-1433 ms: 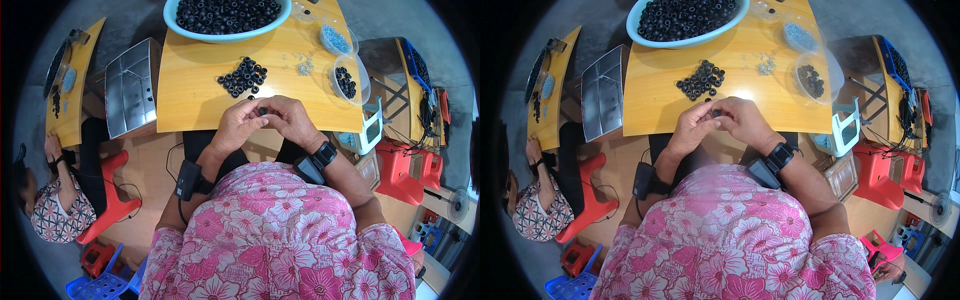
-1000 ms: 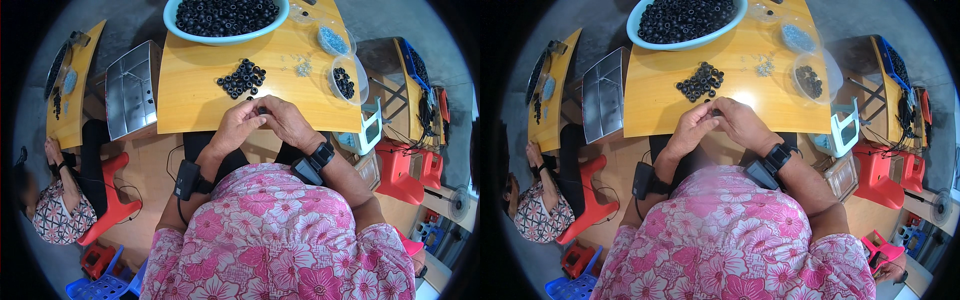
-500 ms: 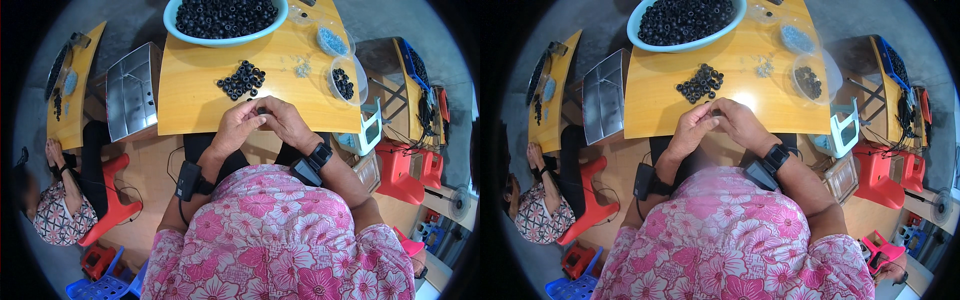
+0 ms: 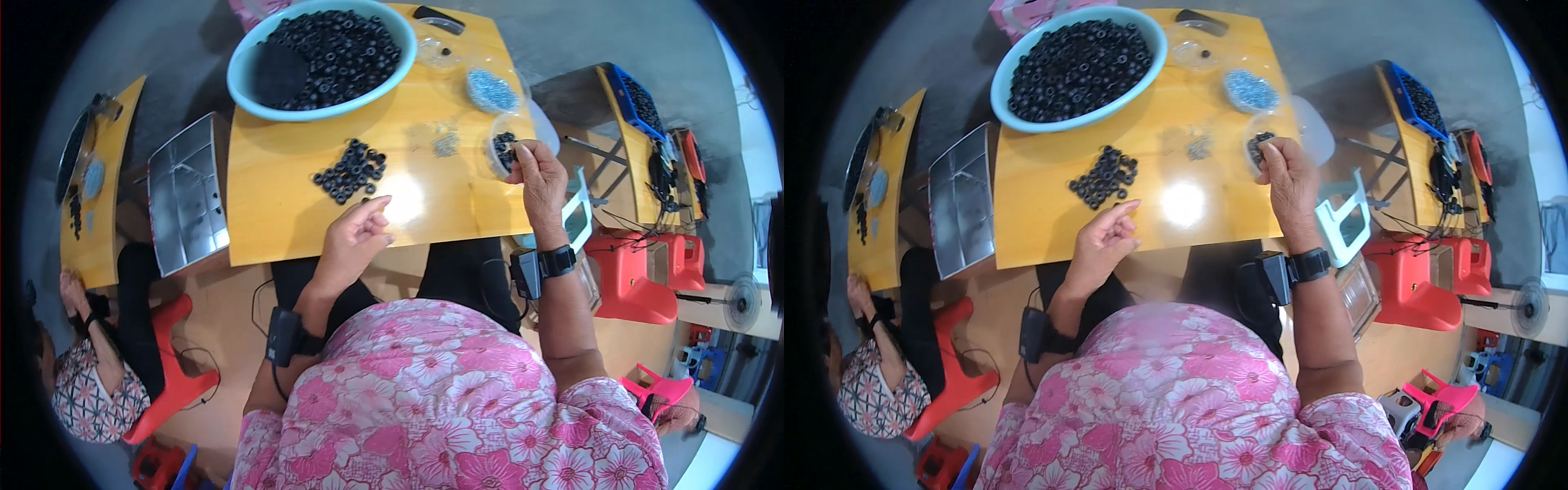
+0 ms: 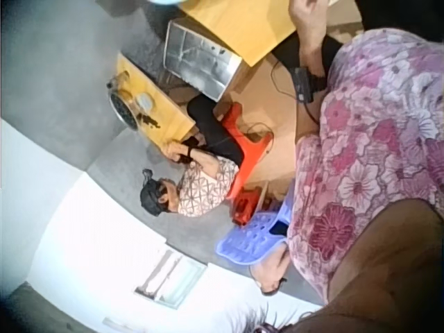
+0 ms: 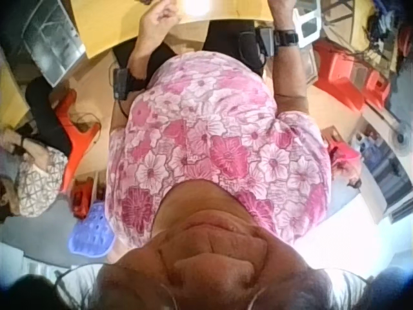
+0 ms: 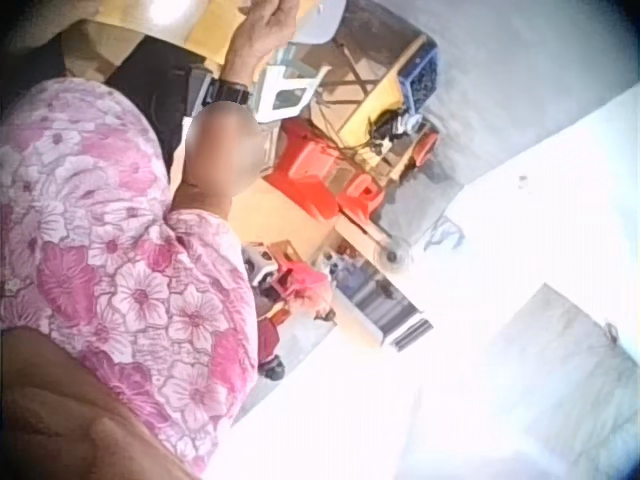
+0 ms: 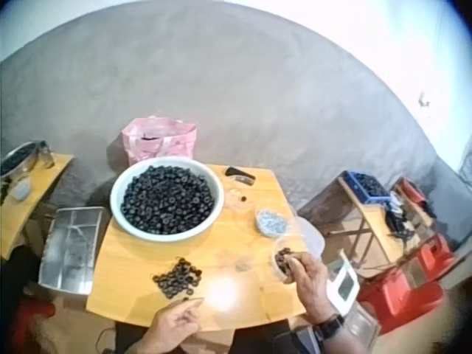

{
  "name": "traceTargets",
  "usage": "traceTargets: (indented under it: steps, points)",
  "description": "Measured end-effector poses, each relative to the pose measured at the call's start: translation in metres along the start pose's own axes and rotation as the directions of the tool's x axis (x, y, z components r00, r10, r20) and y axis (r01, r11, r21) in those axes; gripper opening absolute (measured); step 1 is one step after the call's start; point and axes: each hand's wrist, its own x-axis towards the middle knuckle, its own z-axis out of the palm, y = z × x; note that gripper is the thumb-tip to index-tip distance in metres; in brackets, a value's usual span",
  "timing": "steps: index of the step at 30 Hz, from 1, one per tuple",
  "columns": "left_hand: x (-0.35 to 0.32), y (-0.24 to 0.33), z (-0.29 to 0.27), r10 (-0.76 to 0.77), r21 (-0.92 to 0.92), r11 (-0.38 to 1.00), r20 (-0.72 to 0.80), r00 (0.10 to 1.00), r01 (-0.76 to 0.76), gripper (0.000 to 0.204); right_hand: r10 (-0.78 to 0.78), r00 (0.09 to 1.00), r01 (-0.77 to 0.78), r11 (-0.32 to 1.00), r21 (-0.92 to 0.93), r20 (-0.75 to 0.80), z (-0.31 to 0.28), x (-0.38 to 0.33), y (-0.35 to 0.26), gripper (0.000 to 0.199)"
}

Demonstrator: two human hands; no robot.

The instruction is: Sorting and inspecting small black circular components.

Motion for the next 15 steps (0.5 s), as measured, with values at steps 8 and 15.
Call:
traceTargets:
  steps: [8, 15]
  points:
    - [-0.005, 0.0, -0.003, 0.008, -0.021, 1.0, -0.017, 1.0, -0.008, 0.051, 0.28, 0.955, -0.283, 0.783, 0.553, 0.092, -0.02, 0.012, 0.019, 0.024]
    - [-0.005, 0.001, -0.004, 0.011, -0.008, 1.0, -0.029, 1.0, -0.012, 0.049, 0.286, 0.957, -0.259, 0.775, 0.576, 0.044, -0.023, 0.016, 0.027, 0.026]
